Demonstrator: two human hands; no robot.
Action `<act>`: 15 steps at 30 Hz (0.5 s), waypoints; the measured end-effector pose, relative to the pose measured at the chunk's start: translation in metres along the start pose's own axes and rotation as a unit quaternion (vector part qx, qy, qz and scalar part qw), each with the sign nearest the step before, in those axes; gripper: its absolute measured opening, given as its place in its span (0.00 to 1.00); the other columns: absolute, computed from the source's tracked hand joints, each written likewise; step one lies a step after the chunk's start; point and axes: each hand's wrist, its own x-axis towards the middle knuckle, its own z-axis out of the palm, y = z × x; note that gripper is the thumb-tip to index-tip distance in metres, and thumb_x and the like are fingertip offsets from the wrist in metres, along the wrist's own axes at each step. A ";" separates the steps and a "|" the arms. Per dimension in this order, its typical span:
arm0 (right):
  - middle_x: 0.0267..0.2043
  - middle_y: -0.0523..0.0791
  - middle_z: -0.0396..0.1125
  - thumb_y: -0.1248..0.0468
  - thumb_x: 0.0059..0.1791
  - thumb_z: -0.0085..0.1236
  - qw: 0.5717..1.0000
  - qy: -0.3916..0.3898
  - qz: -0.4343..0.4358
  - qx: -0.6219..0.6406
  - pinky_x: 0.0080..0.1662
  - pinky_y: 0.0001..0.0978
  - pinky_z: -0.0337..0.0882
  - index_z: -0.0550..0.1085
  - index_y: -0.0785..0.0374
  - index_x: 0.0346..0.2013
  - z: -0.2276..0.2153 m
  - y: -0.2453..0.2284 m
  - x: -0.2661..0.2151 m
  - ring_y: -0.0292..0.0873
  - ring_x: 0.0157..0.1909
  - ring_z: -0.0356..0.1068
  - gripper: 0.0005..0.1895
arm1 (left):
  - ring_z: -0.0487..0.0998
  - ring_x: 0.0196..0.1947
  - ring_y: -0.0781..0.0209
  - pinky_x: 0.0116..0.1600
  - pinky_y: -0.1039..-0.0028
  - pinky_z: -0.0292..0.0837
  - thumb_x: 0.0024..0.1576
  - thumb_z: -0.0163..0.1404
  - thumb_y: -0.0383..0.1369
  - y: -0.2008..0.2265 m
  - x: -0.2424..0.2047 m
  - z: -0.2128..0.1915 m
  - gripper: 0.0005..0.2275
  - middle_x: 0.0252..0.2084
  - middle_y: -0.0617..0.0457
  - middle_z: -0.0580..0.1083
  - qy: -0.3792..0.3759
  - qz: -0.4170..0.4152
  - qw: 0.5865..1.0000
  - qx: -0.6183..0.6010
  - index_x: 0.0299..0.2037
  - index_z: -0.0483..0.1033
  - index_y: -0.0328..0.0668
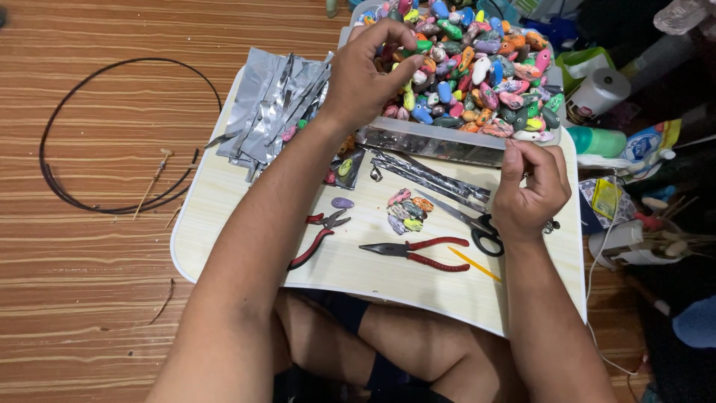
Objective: Assembling small colorful fishing lures using pliers and scissors
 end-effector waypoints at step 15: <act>0.22 0.40 0.59 0.66 0.49 0.65 0.938 -0.334 0.085 0.025 0.27 0.27 0.54 0.84 0.62 0.40 -0.007 0.002 0.005 0.34 0.22 0.53 0.07 | 0.69 0.31 0.70 0.37 0.77 0.68 0.62 0.55 0.35 -0.001 0.000 0.000 0.07 0.35 0.59 0.67 0.009 0.000 1.000 -0.013 0.41 0.70 0.48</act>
